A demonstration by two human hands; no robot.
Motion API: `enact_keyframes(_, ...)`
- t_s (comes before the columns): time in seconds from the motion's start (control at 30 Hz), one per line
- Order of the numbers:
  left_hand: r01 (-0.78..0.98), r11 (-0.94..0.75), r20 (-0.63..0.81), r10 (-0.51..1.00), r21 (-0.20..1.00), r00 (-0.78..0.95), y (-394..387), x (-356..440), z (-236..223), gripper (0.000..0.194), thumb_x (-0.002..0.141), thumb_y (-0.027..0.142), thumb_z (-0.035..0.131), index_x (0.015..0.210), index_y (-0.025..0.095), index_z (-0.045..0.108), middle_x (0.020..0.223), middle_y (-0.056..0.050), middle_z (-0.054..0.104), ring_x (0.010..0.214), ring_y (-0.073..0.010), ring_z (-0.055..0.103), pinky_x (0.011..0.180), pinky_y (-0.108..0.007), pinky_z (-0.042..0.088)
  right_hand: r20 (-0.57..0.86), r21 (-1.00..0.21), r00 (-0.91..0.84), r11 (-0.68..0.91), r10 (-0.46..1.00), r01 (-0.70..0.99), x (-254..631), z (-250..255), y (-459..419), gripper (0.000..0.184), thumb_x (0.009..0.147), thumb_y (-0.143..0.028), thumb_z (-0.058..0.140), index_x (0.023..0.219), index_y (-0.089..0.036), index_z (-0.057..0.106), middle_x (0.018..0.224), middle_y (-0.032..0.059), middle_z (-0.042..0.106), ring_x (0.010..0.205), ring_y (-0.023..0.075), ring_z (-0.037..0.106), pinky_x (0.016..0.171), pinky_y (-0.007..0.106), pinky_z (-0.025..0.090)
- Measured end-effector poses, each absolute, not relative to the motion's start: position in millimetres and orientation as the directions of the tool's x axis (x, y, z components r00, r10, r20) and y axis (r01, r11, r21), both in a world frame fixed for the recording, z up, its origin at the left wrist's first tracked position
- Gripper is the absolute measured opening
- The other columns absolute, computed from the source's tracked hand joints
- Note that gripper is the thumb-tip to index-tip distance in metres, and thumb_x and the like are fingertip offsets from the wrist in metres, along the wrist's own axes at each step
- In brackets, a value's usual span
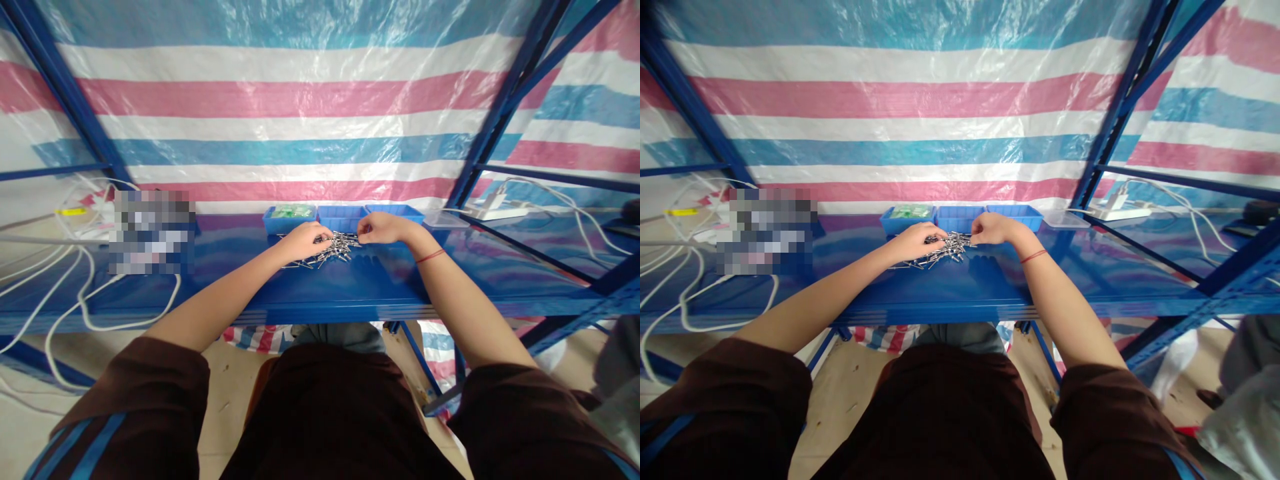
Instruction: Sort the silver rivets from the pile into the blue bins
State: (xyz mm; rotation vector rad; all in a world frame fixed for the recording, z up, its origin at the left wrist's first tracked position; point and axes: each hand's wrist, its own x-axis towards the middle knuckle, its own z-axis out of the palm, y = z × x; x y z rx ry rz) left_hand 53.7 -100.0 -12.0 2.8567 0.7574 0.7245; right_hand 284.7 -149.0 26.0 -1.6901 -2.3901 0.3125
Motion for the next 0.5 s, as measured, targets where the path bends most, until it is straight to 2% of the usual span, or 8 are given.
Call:
enact_keyframes(0.13,0.434,-0.830,0.453,0.556,0.352,0.697,-104.6,55.7,-12.1,0.033,0.080,0.035,0.062,0.108,0.017,0.065,0.093,-0.006,0.071,0.086,-0.0189,0.065,0.081,-0.030,0.048,0.161,-0.500,-0.439,0.456,0.884,0.736,283.6,26.1,-152.0,0.016,0.067,-0.028,0.058,0.074,-0.016,0.066,0.070,0.0003,0.064,0.065,0.0130,0.055,0.061,0.025,0.042)
enact_keyframes(0.23,0.360,-0.819,0.479,0.559,0.446,0.677,-109.2,57.5,-11.1,0.026,0.080,0.035,0.062,0.099,0.017,0.066,0.088,-0.004,0.071,0.083,-0.0164,0.066,0.080,-0.028,0.048,0.212,-0.609,-0.467,0.490,0.858,0.624,276.2,22.2,-151.8,0.017,0.067,-0.028,0.059,0.076,-0.016,0.065,0.073,0.0003,0.065,0.067,0.0126,0.056,0.064,0.025,0.043)
enact_keyframes(0.37,0.318,-0.835,0.560,0.541,0.449,0.628,-114.3,59.8,-9.5,0.019,0.083,0.034,0.058,0.089,0.017,0.066,0.087,-0.002,0.071,0.081,-0.0147,0.065,0.079,-0.027,0.048,0.259,-0.681,-0.447,0.490,0.856,0.544,268.8,17.0,-149.1,0.017,0.066,-0.027,0.061,0.078,-0.015,0.064,0.073,0.0004,0.065,0.066,0.0112,0.056,0.064,0.025,0.044)
enact_keyframes(0.5,0.314,-0.851,0.607,0.522,0.421,0.599,-117.4,61.0,-8.2,0.017,0.084,0.032,0.058,0.090,0.017,0.065,0.086,-0.002,0.071,0.079,-0.0133,0.064,0.077,-0.026,0.047,0.225,-0.720,-0.442,0.454,0.869,0.526,265.1,15.8,-150.4,0.018,0.068,-0.026,0.061,0.081,-0.014,0.064,0.068,-0.0016,0.060,0.059,0.0089,0.051,0.057,0.023,0.041)
